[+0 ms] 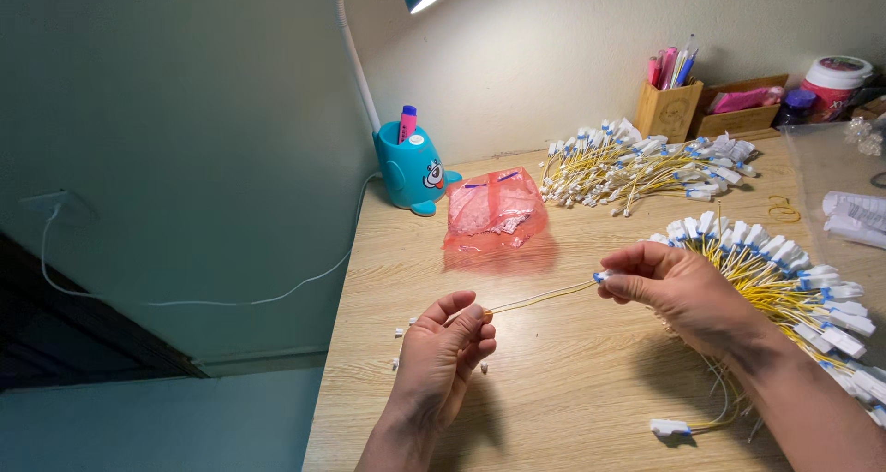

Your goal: The person handles a bundle of yellow fiber optic cables, removing a rubber band and a label. They then pick up a single cable and attach small white plastic connectors to both ends of the fiber.

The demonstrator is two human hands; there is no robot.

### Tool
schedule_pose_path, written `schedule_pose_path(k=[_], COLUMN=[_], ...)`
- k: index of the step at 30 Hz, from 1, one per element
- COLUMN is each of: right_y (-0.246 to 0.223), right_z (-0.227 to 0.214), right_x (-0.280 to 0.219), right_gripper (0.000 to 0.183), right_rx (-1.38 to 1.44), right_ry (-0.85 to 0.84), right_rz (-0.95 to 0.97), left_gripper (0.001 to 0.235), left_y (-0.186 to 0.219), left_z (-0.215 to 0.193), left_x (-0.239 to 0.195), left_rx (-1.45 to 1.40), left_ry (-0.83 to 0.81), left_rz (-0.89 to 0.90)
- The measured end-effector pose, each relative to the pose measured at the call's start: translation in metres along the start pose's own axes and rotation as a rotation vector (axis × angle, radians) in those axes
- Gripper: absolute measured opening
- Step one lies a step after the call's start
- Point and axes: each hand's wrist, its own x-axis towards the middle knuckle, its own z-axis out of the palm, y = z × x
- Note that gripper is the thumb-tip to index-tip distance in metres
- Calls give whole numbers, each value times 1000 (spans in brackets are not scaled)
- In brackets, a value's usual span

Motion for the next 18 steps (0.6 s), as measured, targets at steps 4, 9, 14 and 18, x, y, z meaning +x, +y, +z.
schedule_pose_path(k=[4, 9, 14, 18], right_y=[-12, 6, 7, 5], right_z=[16, 14, 18, 24], right_x=[-12, -6, -7, -8], right_gripper=[40, 41, 51, 53], right_rx=[-258, -619, -593, -589], right_ry=[25, -10, -4, 90], right_rz=[-119, -474, -539, -431], left_gripper=[35, 37, 38, 40], left_y=[6, 13, 15, 11], left_z=[-4, -14, -15, -19], left_x=[2, 10, 11, 18], left_rx=[17, 23, 24, 55], left_ry=[44, 68, 72, 27], left_rz=[-8, 4, 8, 29])
